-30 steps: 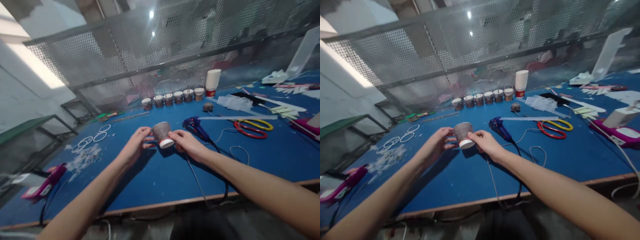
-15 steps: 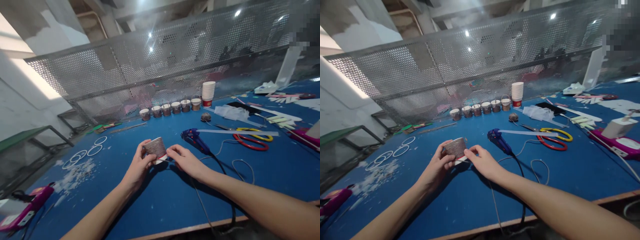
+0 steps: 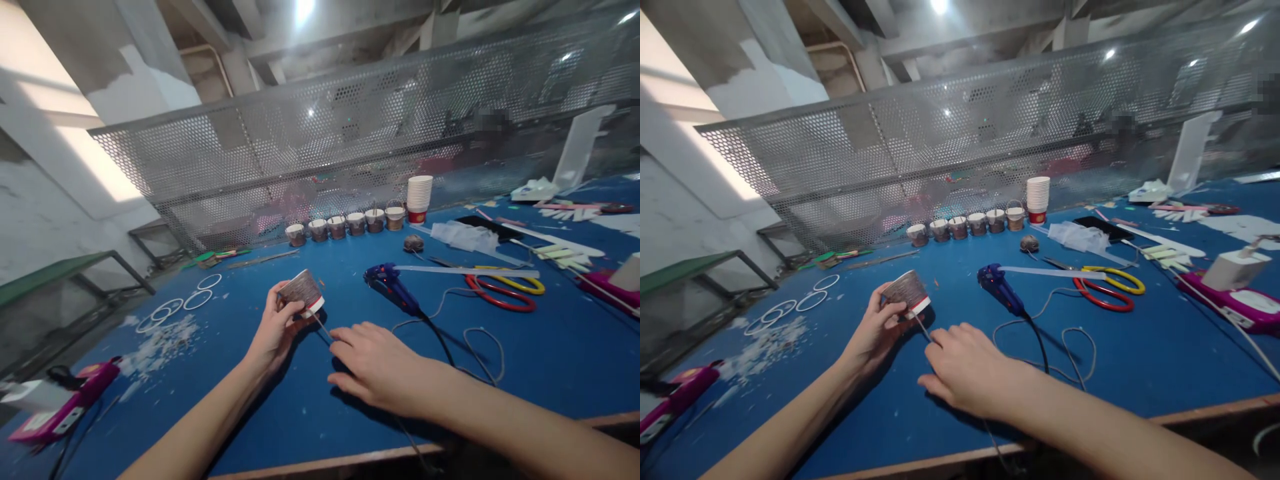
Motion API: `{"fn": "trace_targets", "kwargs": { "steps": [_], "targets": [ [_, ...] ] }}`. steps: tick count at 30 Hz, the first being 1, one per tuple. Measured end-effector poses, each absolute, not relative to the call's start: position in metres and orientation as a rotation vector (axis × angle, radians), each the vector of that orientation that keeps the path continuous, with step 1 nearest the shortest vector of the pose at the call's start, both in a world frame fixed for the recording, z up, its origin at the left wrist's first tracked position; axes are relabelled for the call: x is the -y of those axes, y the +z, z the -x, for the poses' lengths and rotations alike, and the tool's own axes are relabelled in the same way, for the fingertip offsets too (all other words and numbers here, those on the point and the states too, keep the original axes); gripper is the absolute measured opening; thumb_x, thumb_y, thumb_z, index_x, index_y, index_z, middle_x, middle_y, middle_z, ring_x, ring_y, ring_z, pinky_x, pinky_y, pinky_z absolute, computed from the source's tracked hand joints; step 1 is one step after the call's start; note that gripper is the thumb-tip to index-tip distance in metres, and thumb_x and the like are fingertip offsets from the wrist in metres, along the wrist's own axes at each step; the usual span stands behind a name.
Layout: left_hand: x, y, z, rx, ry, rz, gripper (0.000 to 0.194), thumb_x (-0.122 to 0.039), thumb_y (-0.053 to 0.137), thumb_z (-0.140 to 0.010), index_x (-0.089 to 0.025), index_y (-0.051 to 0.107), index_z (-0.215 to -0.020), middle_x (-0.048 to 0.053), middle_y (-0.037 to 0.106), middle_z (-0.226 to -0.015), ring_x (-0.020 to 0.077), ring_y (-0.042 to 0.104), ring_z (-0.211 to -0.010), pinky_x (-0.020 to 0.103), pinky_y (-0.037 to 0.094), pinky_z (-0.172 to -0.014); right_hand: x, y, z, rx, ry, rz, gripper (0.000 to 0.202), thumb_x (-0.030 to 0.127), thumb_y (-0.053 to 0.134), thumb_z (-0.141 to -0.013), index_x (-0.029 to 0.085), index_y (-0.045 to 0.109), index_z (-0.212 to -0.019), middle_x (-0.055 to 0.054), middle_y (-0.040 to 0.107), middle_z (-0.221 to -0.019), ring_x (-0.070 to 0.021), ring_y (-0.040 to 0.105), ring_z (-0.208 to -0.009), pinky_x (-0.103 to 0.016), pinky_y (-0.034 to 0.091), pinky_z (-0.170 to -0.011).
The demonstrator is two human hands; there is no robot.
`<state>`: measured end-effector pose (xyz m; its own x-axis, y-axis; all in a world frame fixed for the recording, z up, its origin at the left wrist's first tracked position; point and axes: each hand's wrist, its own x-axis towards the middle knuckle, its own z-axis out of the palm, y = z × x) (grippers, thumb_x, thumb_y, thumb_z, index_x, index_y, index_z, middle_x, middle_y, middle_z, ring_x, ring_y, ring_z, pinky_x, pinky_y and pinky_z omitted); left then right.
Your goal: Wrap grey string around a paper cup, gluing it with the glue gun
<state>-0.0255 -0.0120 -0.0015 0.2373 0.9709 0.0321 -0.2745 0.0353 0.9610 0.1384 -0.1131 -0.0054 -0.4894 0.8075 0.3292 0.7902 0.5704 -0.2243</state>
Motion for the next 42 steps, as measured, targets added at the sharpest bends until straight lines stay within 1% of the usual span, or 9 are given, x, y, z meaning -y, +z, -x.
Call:
{"fn": "trace_targets", "kwargs": {
  "steps": [3, 6, 9, 13, 16, 19, 26, 35, 42],
  "targets": [
    [0.012, 0.001, 0.026, -0.827, 1.179, -1.073, 0.037, -0.014, 0.065, -0.066, -0.026, 0.050, -0.097, -0.002, 0.062, -0.094, 0.0154, 0.063, -0.078, 0.034, 0.058, -0.068, 0.128, 0.001, -0.144, 2.427, -0.116, 1.255, 0.024, 0.031, 0.052, -0.093, 0.013, 0.066, -0.094, -0.013, 0.069, -0.095, -0.0256, 0.064, -0.081, -0.036, 0.045, -0.069],
    [0.013, 0.003, 0.026, -0.831, 1.188, -1.020, 0.035, -0.012, 0.062, -0.066, -0.026, 0.049, -0.096, -0.003, 0.061, -0.084, 0.0135, 0.062, -0.071, 0.034, 0.057, -0.068, 0.135, 0.008, -0.158, 2.356, -0.001, 1.210, 0.026, 0.025, 0.044, -0.096, 0.015, 0.068, -0.088, -0.007, 0.069, -0.076, -0.0184, 0.062, -0.063, -0.030, 0.041, -0.059],
    [0.014, 0.003, 0.024, -0.808, 1.176, -1.007, 0.038, -0.013, 0.063, -0.065, -0.026, 0.048, -0.098, -0.002, 0.063, -0.087, 0.0142, 0.062, -0.071, 0.036, 0.057, -0.069, 0.126, 0.012, -0.166, 2.104, 0.335, 1.297, 0.021, 0.020, 0.050, -0.092, 0.016, 0.069, -0.085, -0.004, 0.069, -0.072, -0.0143, 0.059, -0.060, -0.027, 0.040, -0.059],
    [0.017, 0.000, 0.021, -0.777, 1.167, -1.054, 0.043, -0.016, 0.069, -0.064, -0.026, 0.048, -0.101, 0.000, 0.063, -0.096, 0.0161, 0.064, -0.078, 0.038, 0.057, -0.073, 0.094, 0.011, -0.156, 1.570, 1.004, 1.410, 0.009, 0.012, 0.058, -0.082, 0.015, 0.066, -0.079, 0.001, 0.063, -0.066, -0.0091, 0.053, -0.053, -0.022, 0.039, -0.052],
    [0.021, -0.002, 0.020, -0.799, 1.226, -1.112, 0.047, -0.018, 0.073, -0.062, -0.026, 0.047, -0.100, -0.001, 0.060, -0.098, 0.0159, 0.063, -0.082, 0.033, 0.056, -0.071, 0.074, 0.009, -0.139, 1.143, 1.381, 1.357, 0.013, 0.014, 0.059, -0.082, 0.014, 0.061, -0.069, 0.002, 0.059, -0.065, -0.0055, 0.046, -0.046, -0.018, 0.033, -0.042],
    [0.023, -0.005, 0.021, -0.791, 1.290, -1.224, 0.050, -0.019, 0.075, -0.061, -0.027, 0.047, -0.101, -0.002, 0.058, -0.101, 0.0142, 0.062, -0.085, 0.027, 0.054, -0.071, 0.065, 0.006, -0.127, 0.937, 1.570, 1.243, 0.017, 0.018, 0.060, -0.083, 0.014, 0.060, -0.067, 0.002, 0.057, -0.064, -0.0035, 0.041, -0.043, -0.016, 0.027, -0.038],
    [0.019, -0.011, 0.024, -0.743, 1.362, -1.446, 0.049, -0.021, 0.075, -0.063, -0.026, 0.047, -0.103, 0.003, 0.058, -0.112, 0.0160, 0.061, -0.093, 0.033, 0.051, -0.086, 0.060, -0.001, -0.120, 0.799, 1.622, 1.129, 0.023, 0.021, 0.062, -0.083, 0.012, 0.057, -0.062, 0.005, 0.052, -0.056, -0.0017, 0.035, -0.038, -0.016, 0.020, -0.036],
    [0.022, -0.001, 0.021, -0.836, 1.320, -1.451, 0.053, -0.018, 0.076, -0.056, -0.024, 0.050, -0.102, 0.004, 0.059, -0.104, 0.0169, 0.061, -0.087, 0.025, 0.053, -0.067, 0.064, -0.003, -0.124, 0.866, 1.619, 1.135, 0.022, 0.022, 0.067, -0.079, 0.011, 0.059, -0.062, 0.005, 0.055, -0.055, -0.0002, 0.030, -0.036, -0.017, 0.017, -0.037],
    [0.024, -0.010, 0.029, -0.810, 1.330, -1.762, 0.055, -0.016, 0.079, -0.056, -0.025, 0.056, -0.106, 0.006, 0.057, -0.114, 0.0204, 0.060, -0.098, 0.023, 0.054, -0.070, 0.075, 0.001, -0.129, 0.735, 1.700, 1.165, 0.016, 0.013, 0.059, -0.072, 0.014, 0.052, -0.058, 0.006, 0.050, -0.051, -0.0016, 0.031, -0.036, -0.018, 0.020, -0.040]
  ]
}}
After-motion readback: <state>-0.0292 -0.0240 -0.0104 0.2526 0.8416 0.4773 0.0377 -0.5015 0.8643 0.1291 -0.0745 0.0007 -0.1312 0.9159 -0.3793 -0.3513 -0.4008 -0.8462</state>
